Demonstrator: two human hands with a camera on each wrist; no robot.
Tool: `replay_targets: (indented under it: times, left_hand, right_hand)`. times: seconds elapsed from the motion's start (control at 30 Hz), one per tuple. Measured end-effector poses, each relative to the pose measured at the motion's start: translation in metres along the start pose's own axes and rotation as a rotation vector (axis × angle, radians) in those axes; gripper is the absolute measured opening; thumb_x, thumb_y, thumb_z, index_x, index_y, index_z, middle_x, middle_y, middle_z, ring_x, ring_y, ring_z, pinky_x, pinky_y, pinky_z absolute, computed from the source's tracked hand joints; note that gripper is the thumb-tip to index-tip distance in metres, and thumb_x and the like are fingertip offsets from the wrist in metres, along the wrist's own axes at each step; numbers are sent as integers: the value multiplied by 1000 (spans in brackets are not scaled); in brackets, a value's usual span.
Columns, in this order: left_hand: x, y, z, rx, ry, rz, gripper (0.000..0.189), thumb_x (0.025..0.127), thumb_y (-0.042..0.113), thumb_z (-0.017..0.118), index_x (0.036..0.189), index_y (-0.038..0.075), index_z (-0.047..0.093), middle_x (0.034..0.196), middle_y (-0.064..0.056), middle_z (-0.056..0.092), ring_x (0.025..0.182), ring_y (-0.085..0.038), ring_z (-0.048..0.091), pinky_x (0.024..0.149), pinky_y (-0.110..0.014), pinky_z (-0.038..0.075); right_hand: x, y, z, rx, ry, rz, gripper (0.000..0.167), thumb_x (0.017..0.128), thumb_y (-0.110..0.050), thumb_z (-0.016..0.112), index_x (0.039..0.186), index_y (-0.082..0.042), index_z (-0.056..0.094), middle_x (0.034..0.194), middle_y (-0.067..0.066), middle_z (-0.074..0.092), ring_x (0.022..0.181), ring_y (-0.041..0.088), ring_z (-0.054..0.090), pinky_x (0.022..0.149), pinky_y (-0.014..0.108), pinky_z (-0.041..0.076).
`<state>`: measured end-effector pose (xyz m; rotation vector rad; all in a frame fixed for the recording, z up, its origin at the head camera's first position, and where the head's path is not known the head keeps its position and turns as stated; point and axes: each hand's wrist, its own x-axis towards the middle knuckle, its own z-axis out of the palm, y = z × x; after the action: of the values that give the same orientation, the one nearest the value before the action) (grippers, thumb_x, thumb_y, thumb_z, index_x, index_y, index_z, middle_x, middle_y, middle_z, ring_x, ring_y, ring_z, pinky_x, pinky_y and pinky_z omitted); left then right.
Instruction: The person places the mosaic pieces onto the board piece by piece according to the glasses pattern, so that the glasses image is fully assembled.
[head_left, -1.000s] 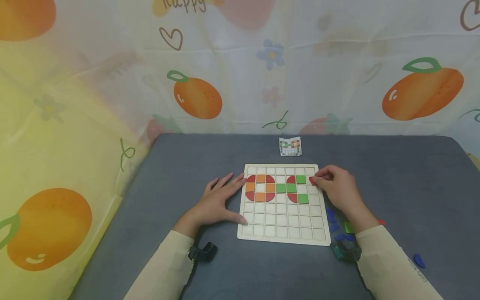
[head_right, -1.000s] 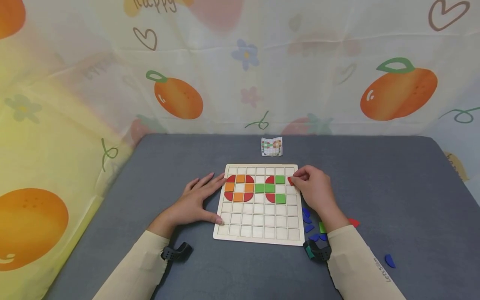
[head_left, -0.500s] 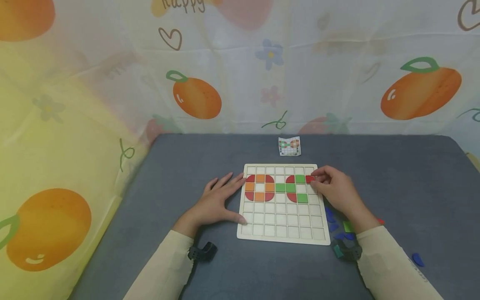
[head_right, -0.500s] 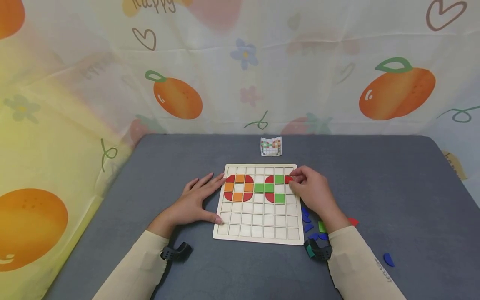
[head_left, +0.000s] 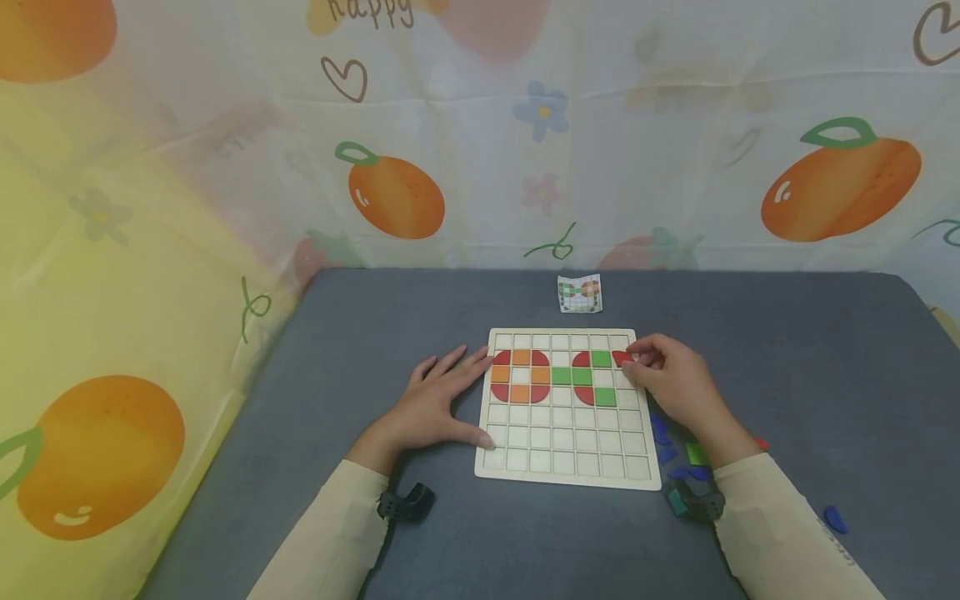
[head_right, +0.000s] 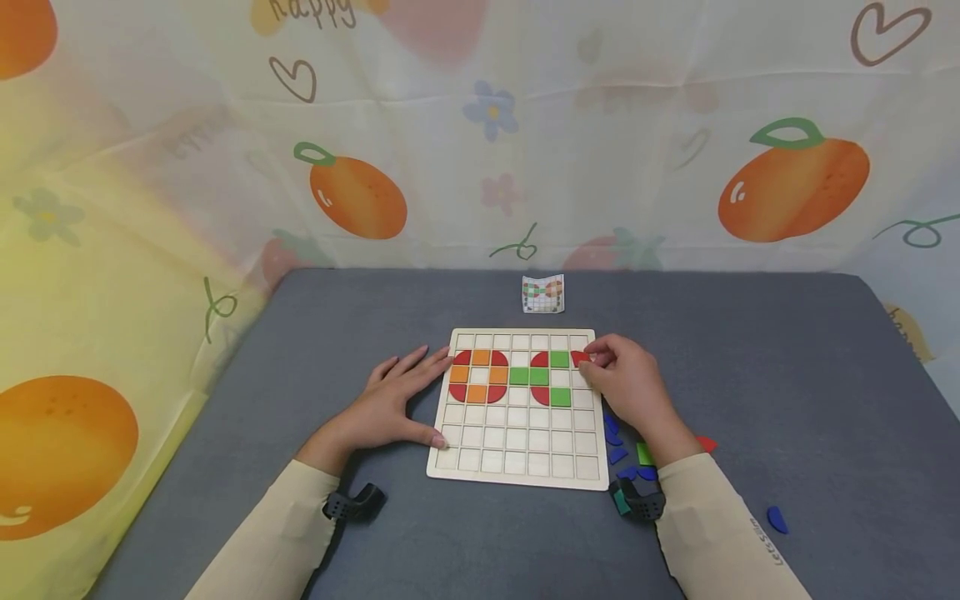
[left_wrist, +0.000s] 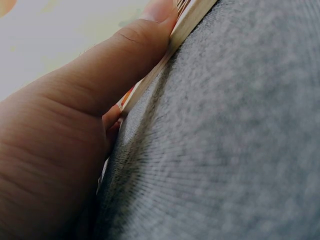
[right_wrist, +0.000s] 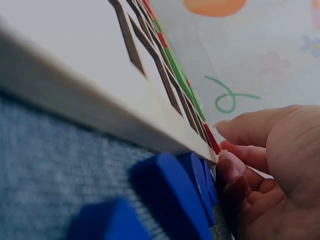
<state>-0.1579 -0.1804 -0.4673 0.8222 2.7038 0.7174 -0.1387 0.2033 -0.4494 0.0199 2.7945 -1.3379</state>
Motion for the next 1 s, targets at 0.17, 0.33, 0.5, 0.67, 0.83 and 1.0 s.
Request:
replay_targets:
  times: [0.17, 0.33, 0.5, 0.67, 0.83, 1.0]
  left_hand:
    - [0, 0, -1, -3, 1, 2, 127, 75, 71, 92, 175, 24, 29, 179, 11, 19, 166, -21, 6, 126, -61, 0]
    - [-1, 0, -2, -1, -1, 1, 127, 75, 71, 92, 175, 24, 28, 179, 11, 19, 166, -21, 5, 126, -61, 0]
    - [-1, 1, -2, -1, 1, 1, 127, 75, 71, 92, 175, 24, 29, 179, 10, 20, 166, -22, 6, 126, -61, 0]
    - [-1, 0, -2, 1, 5, 7, 127, 75, 71, 91, 175, 23, 29, 179, 10, 20, 166, -22, 6, 125, -61, 0]
    - [-1, -1, 0, 8, 3, 6, 127, 75, 71, 91, 175, 24, 28, 179, 11, 19, 166, -23, 6, 125, -62, 1]
    - [0, -1, 1, 10, 5, 7, 127, 75, 72, 91, 175, 24, 29, 179, 11, 19, 166, -24, 6, 125, -61, 1]
  right_hand:
    - [-1, -1, 0, -8, 0, -1, 25, 107, -23, 71, 117, 0, 74, 103, 12, 65, 88, 28, 57, 73, 42, 47]
    - [-2, 1, 0, 0, 5, 2, 32, 110, -28, 67, 123, 0, 73, 105, 13, 68, 91, 29, 60, 76, 42, 49]
    - [-2, 3, 1, 3, 16, 5, 34, 111, -31, 66, 124, 0, 74, 109, 14, 69, 94, 30, 61, 77, 42, 49]
    - [-3, 3, 2, 26, 19, 13, 43, 113, -36, 63, 131, 2, 72, 115, 18, 68, 99, 32, 62, 81, 43, 49]
    - [-5, 6, 0, 99, 1, 27, 52, 113, -46, 60, 133, 1, 70, 116, 17, 69, 102, 32, 62, 85, 42, 50]
    - [-9, 12, -9, 219, -27, 16, 55, 116, -48, 53, 135, 2, 67, 116, 19, 67, 99, 32, 61, 83, 34, 52]
